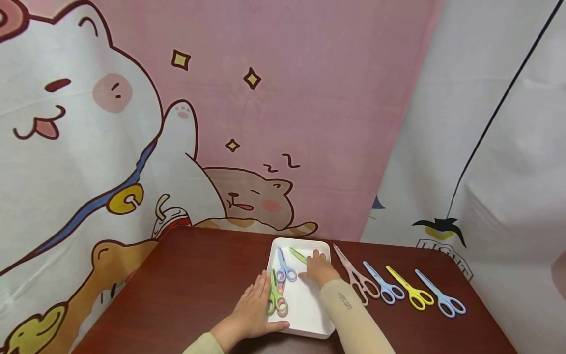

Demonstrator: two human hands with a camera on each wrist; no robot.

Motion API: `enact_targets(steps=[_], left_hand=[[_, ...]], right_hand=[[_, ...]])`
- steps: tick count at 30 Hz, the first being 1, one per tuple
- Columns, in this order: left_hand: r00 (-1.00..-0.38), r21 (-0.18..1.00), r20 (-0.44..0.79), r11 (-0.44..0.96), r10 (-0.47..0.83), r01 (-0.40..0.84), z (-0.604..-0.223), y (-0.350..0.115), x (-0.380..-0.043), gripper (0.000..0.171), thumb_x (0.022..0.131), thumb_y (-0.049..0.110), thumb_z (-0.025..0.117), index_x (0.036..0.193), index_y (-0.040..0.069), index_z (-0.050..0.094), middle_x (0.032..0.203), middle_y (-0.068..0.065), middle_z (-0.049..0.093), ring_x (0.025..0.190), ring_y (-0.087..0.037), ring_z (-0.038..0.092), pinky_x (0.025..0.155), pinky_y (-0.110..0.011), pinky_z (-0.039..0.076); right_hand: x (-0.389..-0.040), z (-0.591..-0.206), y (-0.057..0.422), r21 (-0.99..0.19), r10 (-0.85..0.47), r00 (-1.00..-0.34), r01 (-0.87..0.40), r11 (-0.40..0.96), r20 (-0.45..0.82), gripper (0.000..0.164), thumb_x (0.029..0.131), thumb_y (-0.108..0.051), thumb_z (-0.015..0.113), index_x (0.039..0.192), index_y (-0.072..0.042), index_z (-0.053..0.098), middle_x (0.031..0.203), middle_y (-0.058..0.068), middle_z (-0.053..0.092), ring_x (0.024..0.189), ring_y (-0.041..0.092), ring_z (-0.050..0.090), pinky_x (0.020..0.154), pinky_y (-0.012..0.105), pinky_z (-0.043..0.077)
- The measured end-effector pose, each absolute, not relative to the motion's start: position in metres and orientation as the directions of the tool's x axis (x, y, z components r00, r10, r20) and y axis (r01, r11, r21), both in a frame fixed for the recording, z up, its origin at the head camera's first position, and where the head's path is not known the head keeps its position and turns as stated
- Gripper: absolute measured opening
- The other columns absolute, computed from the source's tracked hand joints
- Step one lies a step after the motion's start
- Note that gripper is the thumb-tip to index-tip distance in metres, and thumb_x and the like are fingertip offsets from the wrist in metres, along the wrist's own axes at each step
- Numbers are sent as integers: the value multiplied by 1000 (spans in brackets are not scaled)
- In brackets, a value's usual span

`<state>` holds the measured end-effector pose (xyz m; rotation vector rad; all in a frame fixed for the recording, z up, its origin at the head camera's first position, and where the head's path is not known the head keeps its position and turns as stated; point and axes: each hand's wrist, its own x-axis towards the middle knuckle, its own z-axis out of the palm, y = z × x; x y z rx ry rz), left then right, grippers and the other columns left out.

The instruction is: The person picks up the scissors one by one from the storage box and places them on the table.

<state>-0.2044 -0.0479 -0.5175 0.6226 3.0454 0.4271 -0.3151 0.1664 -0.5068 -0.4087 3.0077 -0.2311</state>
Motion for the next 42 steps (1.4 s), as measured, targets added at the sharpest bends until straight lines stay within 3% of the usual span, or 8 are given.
enact_targets(steps=[6, 15, 26, 33, 42], left_hand=[[-920, 264, 60, 883, 386, 388, -519, -48, -205, 127, 64, 87, 50, 149, -3, 19, 156, -21, 15, 143, -32, 22, 113, -45, 27], [-916, 247, 76, 882, 394, 400, -521, -48, -206, 127, 65, 87, 49, 148, -4, 19, 156, -22, 17, 142, -34, 24, 112, -47, 28], [-914, 246, 96, 881, 394, 405, -525, -47, -206, 127, 65, 87, 49, 148, -4, 20, 156, -22, 16, 143, -33, 23, 112, -46, 28], [-912, 246, 110, 878, 395, 411, -533, -48, -208, 129, 64, 92, 40, 149, -3, 17, 157, -21, 13, 143, -32, 21, 113, -47, 27], [-916, 254, 99, 880, 389, 401, -529, -47, -206, 126, 65, 87, 50, 148, -3, 19, 156, -21, 15, 143, -32, 21, 113, -46, 27]], right_hand=[[-314, -506, 168, -207, -281, -957, -260, 943, -79, 51, 79, -28, 74, 116, 5, 60, 111, 26, 48, 100, 39, 49, 93, 53, 41], [-314, -511, 172, -213, -286, -958, -275, 937, -20, 32, 77, -24, 77, 97, -1, 66, 96, 18, 51, 84, 32, 50, 81, 47, 45], [-305, -504, 175, -261, -290, -954, -301, 917, 81, 32, 77, -23, 75, 99, -1, 65, 96, 16, 52, 81, 30, 51, 78, 47, 46], [-298, -498, 178, -300, -287, -945, -323, 898, 158, 42, 81, -23, 73, 114, 2, 63, 104, 19, 54, 88, 31, 55, 83, 47, 47], [-291, -486, 181, -335, -241, -942, -311, 889, 235, 47, 81, -26, 74, 117, 1, 62, 112, 19, 55, 100, 35, 56, 92, 49, 46]])
